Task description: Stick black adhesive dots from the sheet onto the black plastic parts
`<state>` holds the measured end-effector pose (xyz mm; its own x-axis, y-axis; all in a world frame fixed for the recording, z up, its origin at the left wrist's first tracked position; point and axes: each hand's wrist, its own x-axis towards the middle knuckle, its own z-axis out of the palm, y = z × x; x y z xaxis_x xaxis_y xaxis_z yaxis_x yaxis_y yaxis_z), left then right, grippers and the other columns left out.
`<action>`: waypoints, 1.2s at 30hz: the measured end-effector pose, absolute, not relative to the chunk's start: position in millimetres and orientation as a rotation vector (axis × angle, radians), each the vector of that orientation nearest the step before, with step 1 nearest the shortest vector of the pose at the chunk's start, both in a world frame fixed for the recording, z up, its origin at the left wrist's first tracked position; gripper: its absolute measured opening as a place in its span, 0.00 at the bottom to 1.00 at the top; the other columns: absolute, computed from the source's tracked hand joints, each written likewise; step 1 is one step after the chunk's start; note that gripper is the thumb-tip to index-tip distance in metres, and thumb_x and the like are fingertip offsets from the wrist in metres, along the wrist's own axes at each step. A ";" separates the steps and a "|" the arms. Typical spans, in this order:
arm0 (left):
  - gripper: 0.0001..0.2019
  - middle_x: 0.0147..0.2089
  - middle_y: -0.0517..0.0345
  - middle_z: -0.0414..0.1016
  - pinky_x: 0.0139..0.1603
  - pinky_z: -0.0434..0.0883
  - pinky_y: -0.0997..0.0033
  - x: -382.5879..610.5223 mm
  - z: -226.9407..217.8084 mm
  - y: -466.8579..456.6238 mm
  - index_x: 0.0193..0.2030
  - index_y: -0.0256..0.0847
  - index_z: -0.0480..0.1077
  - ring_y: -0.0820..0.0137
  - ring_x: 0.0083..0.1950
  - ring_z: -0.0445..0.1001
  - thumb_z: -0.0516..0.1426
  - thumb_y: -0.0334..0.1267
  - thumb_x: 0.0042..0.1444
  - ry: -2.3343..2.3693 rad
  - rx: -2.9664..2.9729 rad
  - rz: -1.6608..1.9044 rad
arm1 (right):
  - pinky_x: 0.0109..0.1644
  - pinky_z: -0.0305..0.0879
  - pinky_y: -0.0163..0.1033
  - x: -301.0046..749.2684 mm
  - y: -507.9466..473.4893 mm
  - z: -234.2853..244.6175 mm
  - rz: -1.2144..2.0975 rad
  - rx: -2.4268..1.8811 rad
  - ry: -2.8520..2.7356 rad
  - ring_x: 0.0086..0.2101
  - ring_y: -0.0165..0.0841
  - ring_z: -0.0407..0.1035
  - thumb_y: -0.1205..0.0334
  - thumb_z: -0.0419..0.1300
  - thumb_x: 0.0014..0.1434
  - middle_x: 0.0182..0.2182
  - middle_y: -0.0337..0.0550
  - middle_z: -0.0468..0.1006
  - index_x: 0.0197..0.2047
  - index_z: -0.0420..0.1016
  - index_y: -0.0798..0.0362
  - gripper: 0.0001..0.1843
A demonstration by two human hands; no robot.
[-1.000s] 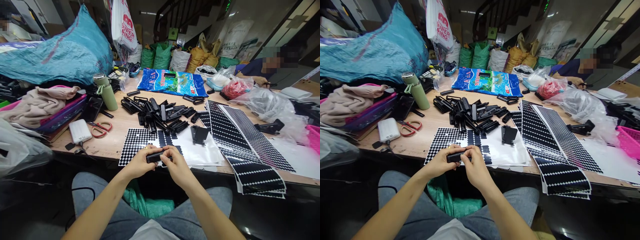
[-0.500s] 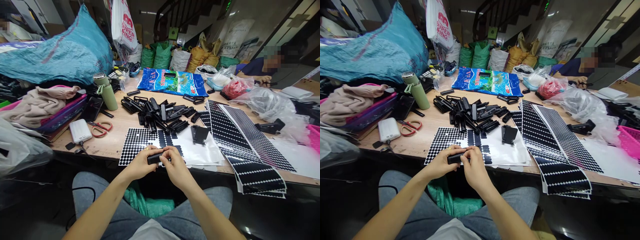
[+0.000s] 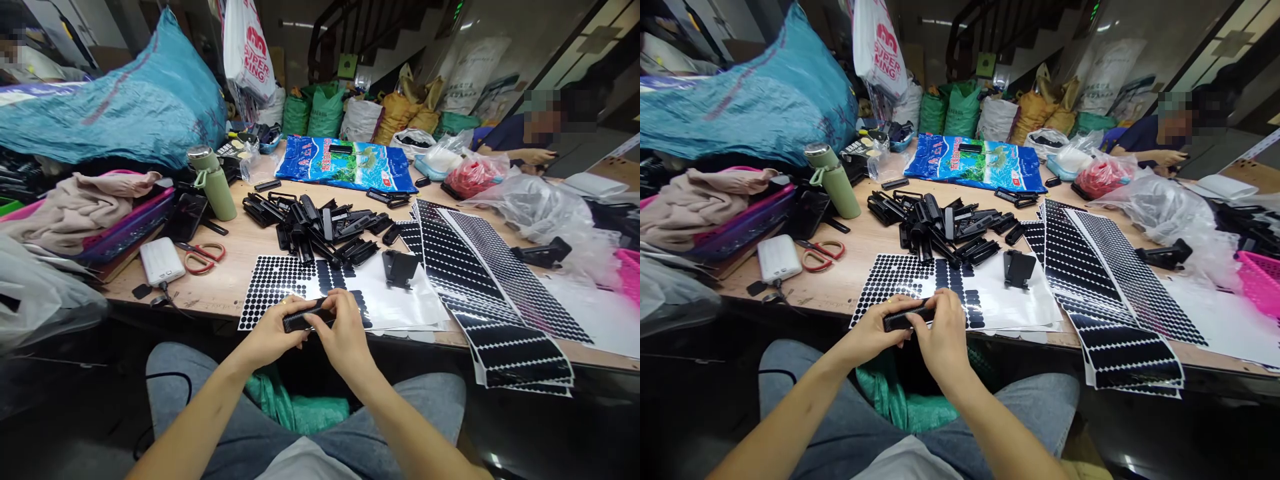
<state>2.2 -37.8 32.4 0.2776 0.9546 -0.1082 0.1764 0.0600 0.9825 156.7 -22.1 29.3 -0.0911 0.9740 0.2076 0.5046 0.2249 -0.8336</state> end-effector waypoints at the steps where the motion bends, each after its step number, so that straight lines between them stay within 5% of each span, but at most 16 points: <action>1: 0.22 0.50 0.53 0.61 0.26 0.73 0.74 -4.5 32.9 -41.3 0.50 0.42 0.68 0.73 0.34 0.70 0.57 0.31 0.45 1.172 1.360 0.829 | 0.45 0.59 0.43 154.3 -12.9 24.0 0.729 -1.409 -1.709 0.41 0.37 0.62 0.58 0.56 0.53 0.39 0.46 0.66 0.35 0.62 0.51 0.08; 5: 0.22 0.51 0.53 0.62 0.28 0.72 0.72 -36.8 36.7 -53.6 0.51 0.42 0.67 0.76 0.29 0.69 0.58 0.34 0.46 1.300 1.321 0.760 | 0.40 0.59 0.42 135.9 37.3 -4.6 0.846 -1.548 -1.878 0.34 0.35 0.65 0.61 0.49 0.57 0.34 0.45 0.69 0.31 0.64 0.52 0.07; 11: 0.23 0.53 0.52 0.64 0.26 0.71 0.74 -61.6 41.5 -57.7 0.50 0.41 0.68 0.75 0.29 0.69 0.60 0.41 0.45 1.416 1.304 0.818 | 0.36 0.58 0.42 116.2 70.1 -19.4 0.912 -1.582 -1.937 0.31 0.37 0.65 0.73 0.55 0.48 0.29 0.50 0.70 0.21 0.64 0.54 0.07; 16: 0.22 0.50 0.54 0.66 0.25 0.71 0.73 -58.1 38.0 -53.6 0.49 0.42 0.68 0.78 0.26 0.67 0.61 0.40 0.44 1.411 1.285 0.875 | 0.33 0.59 0.37 126.1 36.1 18.8 1.035 -1.459 -1.907 0.28 0.32 0.65 0.60 0.50 0.55 0.27 0.41 0.70 0.28 0.66 0.52 0.08; 28: 0.20 0.49 0.53 0.64 0.25 0.72 0.73 -39.3 37.9 -51.4 0.48 0.40 0.69 0.77 0.27 0.69 0.60 0.37 0.46 1.371 1.336 0.929 | 0.45 0.59 0.41 116.8 -11.6 41.0 1.171 -1.263 -1.810 0.39 0.34 0.62 0.66 0.51 0.53 0.37 0.44 0.66 0.27 0.65 0.52 0.05; 36: 0.21 0.46 0.54 0.64 0.23 0.70 0.75 -30.6 38.6 -49.5 0.48 0.39 0.69 0.78 0.26 0.68 0.61 0.38 0.44 1.373 1.307 0.954 | 0.47 0.59 0.43 115.3 -16.0 29.5 0.979 -1.245 -1.794 0.40 0.34 0.62 0.66 0.52 0.54 0.36 0.44 0.66 0.27 0.64 0.52 0.05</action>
<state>-30.6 -49.5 38.6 0.0544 0.9901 -0.1294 0.2246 0.1141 0.9678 115.3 -16.0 29.5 -0.2633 0.9543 0.1413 0.3973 0.2408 -0.8855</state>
